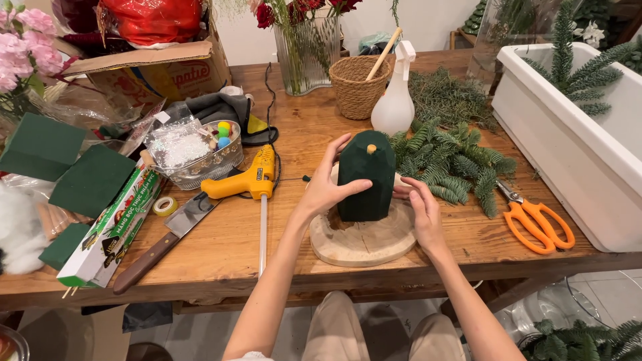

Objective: The person cuts artificial pine branches with orange-handled shears and places them into a white rectangular container. They then insert a wooden stick into a wooden base, place a green floral foam block onto the stick, and secure it with white cotton-like material.

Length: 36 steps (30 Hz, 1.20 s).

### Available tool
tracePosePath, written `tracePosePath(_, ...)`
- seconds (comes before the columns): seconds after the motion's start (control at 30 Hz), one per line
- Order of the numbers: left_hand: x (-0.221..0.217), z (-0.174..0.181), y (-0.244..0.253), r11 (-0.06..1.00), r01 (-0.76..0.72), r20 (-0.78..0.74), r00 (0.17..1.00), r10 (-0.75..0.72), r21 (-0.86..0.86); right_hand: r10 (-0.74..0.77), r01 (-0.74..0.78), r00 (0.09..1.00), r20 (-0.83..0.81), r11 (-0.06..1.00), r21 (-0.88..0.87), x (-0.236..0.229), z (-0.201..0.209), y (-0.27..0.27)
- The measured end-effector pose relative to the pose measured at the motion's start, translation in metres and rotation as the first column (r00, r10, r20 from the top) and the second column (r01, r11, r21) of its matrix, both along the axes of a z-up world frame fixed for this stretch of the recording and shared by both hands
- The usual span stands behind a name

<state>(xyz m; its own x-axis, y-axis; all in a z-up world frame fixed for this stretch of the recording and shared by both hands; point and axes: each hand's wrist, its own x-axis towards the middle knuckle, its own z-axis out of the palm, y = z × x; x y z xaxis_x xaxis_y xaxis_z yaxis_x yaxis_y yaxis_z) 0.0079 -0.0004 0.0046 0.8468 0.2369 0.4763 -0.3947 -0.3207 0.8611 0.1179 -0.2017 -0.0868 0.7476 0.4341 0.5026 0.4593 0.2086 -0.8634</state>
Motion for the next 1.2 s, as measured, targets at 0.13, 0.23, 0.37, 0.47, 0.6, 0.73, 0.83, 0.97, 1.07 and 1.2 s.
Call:
tracePosePath(0.13, 0.001, 0.001, 0.000, 1.000, 0.003, 0.010, 1.000, -0.003, -0.003, -0.003, 0.003, 1.000, -0.006, 1.000, 0.007, 0.000, 0.000, 0.000)
tracePosePath(0.23, 0.002, 0.000, 0.001, 1.000, 0.005, 0.015, 1.000, -0.005, -0.001, 0.002, -0.002, 1.000, -0.006, 1.000, -0.007, -0.002, 0.002, -0.001)
tracePosePath(0.37, 0.000, 0.002, -0.001, 1.000, 0.009, 0.019, 1.000, -0.009, -0.007, 0.000, 0.000, 1.000, -0.001, 1.000, 0.005, 0.000, -0.001, 0.000)
tracePosePath(0.47, -0.002, 0.003, -0.002, 1.000, 0.007, 0.012, 1.000, -0.007, -0.012, -0.005, 0.005, 1.000, 0.004, 1.000, -0.005, 0.000, 0.001, 0.000)
tracePosePath(0.6, -0.001, -0.004, 0.004, 1.000, -0.016, 0.023, 1.000, 0.016, 0.011, -0.007, 0.007, 1.000, 0.001, 1.000, -0.004, -0.001, 0.001, 0.000)
tracePosePath(0.73, 0.003, -0.019, 0.017, 0.995, -0.079, 0.062, 0.995, 0.082, -0.059, -0.011, 0.011, 1.000, -0.005, 1.000, -0.005, 0.000, 0.001, 0.000)
tracePosePath(0.83, -0.011, -0.021, 0.027, 0.959, -0.206, 0.004, 0.978, 0.210, -0.195, -0.012, 0.012, 1.000, -0.015, 1.000, -0.005, -0.001, 0.002, 0.000)
tracePosePath(0.97, -0.030, -0.037, 0.038, 0.906, -0.393, -0.131, 0.918, 0.375, -0.160, -0.043, 0.042, 0.999, -0.012, 0.999, -0.030, -0.002, 0.002, -0.001)
tracePosePath(1.07, -0.045, -0.047, 0.032, 0.885, -0.458, -0.254, 0.869, 0.424, -0.088, -0.096, 0.095, 0.995, -0.001, 0.993, -0.068, -0.008, 0.005, -0.002)
tracePosePath(1.2, -0.056, -0.061, 0.024, 0.873, -0.488, -0.389, 0.807, 0.444, -0.018, -0.252, 0.245, 0.967, -0.038, 0.961, -0.128, -0.015, 0.004, -0.008)
